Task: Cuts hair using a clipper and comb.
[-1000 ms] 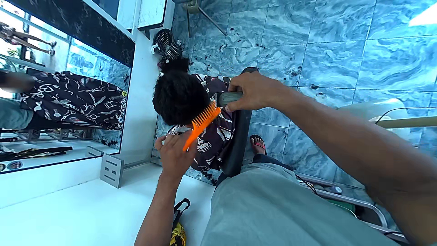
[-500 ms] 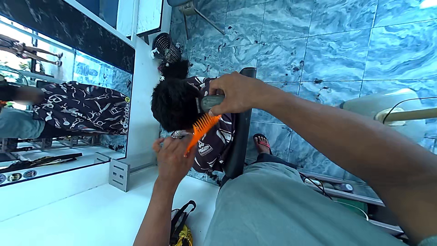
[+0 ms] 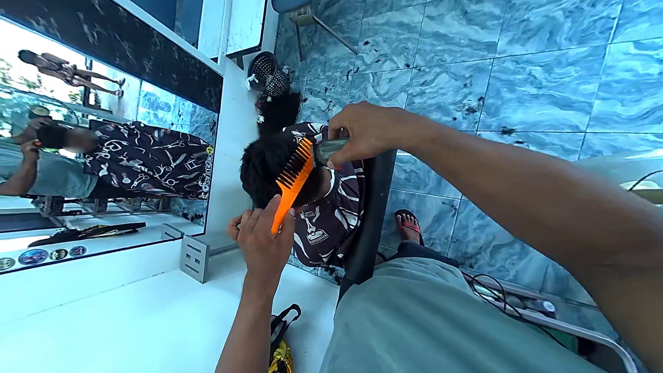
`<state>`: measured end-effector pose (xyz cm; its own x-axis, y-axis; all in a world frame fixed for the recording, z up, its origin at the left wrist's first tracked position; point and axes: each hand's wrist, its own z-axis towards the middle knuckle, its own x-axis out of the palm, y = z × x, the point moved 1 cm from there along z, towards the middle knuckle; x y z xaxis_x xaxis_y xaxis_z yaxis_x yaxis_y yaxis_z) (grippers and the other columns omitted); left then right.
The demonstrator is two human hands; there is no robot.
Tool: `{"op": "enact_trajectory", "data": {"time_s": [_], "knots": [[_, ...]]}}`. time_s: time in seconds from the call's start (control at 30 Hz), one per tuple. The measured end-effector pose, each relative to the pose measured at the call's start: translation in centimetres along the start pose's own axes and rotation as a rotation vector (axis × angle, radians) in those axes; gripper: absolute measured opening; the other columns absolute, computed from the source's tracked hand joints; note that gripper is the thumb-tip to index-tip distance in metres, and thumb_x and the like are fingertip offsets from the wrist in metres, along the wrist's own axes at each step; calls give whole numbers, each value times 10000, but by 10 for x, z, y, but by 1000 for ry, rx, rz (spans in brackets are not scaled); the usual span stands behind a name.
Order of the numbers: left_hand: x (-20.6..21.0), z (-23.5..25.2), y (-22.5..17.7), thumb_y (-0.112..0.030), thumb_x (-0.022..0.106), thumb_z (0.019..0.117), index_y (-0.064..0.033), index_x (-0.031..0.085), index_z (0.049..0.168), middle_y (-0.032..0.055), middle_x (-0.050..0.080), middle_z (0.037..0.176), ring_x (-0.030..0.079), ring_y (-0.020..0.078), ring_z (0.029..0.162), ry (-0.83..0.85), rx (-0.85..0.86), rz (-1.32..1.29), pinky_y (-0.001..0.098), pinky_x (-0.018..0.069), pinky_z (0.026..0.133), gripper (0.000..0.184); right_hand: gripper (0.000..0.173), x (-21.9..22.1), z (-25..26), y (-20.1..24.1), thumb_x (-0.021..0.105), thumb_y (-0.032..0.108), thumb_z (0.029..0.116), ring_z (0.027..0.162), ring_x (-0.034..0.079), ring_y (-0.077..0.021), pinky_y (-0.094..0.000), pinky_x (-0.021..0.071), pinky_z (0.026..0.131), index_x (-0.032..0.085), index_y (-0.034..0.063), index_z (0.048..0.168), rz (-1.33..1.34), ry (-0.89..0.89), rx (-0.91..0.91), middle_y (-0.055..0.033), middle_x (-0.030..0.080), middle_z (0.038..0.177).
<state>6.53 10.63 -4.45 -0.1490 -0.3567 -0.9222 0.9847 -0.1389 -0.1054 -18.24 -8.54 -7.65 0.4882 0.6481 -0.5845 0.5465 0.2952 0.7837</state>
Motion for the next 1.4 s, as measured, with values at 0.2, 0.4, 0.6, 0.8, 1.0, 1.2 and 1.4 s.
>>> {"op": "enact_trajectory", "data": {"time_s": [0.2,0.4,0.6,0.8,1.0,1.2,1.4], "knots": [[1,-2,-6,-302,706,942,-129,778,1182,42,669,768,574,188,764,-53,54,59,471,354,937,304,434,-14,3,32,841,469,813,840,664,-246,-531,549,710,717,129,1052,-78,82,-36,-66,679,894],[8,-30,-14,-387,654,938,-207,787,1148,12,753,904,687,220,867,347,140,43,587,429,964,307,415,-3,-7,15,842,458,818,846,670,-225,-505,562,742,723,141,1057,-44,101,-111,-51,689,919],[7,-12,-13,-381,673,934,-171,797,1121,36,734,842,657,207,807,199,43,40,542,407,950,307,470,2,4,-15,827,517,811,849,670,-265,-549,549,741,724,115,1032,-11,106,-65,-81,686,904],[-68,29,58,-272,549,1069,25,679,1102,17,644,816,622,64,710,-251,-539,-148,269,542,679,326,383,-16,-3,-7,813,372,875,751,673,-171,-415,579,720,713,57,1070,437,-57,-171,-72,706,866],[-52,8,8,-468,550,1036,-134,736,1233,113,668,832,640,280,824,361,350,93,498,498,886,430,470,18,-94,-156,624,505,986,917,713,-249,-451,623,708,588,201,1342,1218,-514,391,-66,693,1125],[-50,60,57,-440,620,995,-130,740,1241,190,690,880,663,392,880,320,506,303,609,474,909,414,494,114,-215,-219,558,600,978,910,670,-207,-442,589,708,554,269,1344,1296,-790,818,-17,642,1125],[-81,106,136,-460,403,1101,-1,617,1052,24,573,858,557,49,705,-87,-295,-154,270,507,668,509,496,193,-265,-165,614,564,977,889,681,-223,-431,585,694,537,247,1351,1258,-1032,877,-44,644,1143]]}}
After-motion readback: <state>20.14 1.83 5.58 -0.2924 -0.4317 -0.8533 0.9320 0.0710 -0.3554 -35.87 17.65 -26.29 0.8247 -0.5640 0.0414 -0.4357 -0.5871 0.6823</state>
